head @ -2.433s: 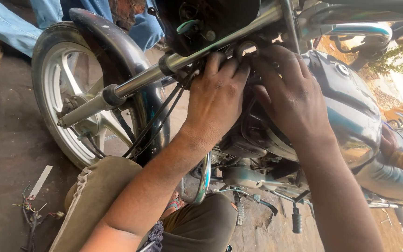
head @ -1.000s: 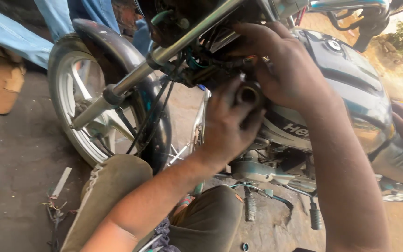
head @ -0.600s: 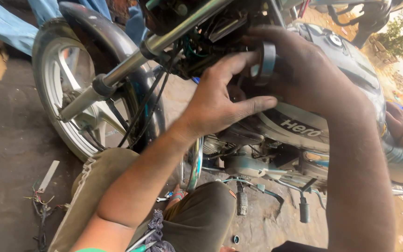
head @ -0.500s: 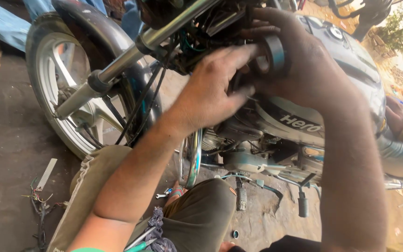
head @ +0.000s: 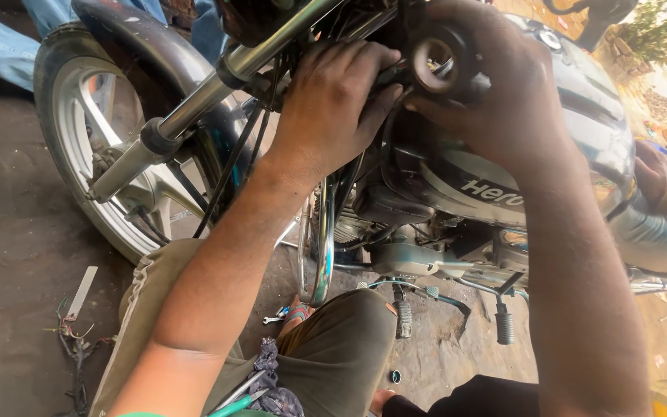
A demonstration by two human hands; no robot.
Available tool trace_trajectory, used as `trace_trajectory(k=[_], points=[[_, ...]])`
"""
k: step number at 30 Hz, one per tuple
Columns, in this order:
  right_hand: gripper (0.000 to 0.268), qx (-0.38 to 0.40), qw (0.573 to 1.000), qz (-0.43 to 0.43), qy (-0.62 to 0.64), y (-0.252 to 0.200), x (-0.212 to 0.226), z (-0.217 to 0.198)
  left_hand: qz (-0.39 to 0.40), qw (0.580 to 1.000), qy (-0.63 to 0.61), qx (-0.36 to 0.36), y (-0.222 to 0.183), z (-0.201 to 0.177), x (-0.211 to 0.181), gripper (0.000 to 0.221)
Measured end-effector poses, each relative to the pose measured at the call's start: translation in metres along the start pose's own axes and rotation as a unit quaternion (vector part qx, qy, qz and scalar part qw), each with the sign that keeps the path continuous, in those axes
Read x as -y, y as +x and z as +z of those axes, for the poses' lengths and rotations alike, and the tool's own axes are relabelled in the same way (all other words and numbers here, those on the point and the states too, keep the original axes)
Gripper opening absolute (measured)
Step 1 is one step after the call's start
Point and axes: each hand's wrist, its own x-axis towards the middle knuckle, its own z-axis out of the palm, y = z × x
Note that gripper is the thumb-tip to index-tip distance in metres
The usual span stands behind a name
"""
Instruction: Repairing and taping the electrical wiring harness at the front of a motorcycle.
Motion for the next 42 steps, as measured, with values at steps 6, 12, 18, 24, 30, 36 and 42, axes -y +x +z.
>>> trace_trajectory(k=[6,12,18,24,30,36,42], points=[[0.054,0.011,0.995,0.102,-0.011,0.001,-0.019,0.017,-0.038,0.997,-0.01,-0.07,-0.003,0.014,-0.007,0.028],[0.034,-0.04,0.993,-0.066,-0.086,0.016,-0.009,0.023,-0.057,0.986,-0.092,-0.124,-0.002,0.003,-0.017,0.056],[0.04,0.013,0.987,-0.077,-0.138,0.018,0.001,0.016,-0.043,0.993,0.045,-0.096,-0.022,0.021,-0.014,0.069],[0.066,0.051,0.972,-0.087,-0.211,0.018,0.019,0.015,-0.027,0.993,0.066,-0.096,-0.023,0.018,-0.009,0.052],[0.057,0.083,0.976,-0.047,-0.194,0.007,0.008,0.022,-0.021,0.988,0.116,-0.099,-0.014,0.011,-0.008,0.041],[0.046,0.024,0.966,-0.112,-0.233,0.007,0.017,0.02,0.0,0.988,0.153,-0.024,-0.007,-0.007,0.006,0.039],[0.038,-0.001,0.976,-0.101,-0.195,0.0,0.012,0.018,0.017,0.997,0.076,-0.007,0.008,-0.025,-0.006,0.062]])
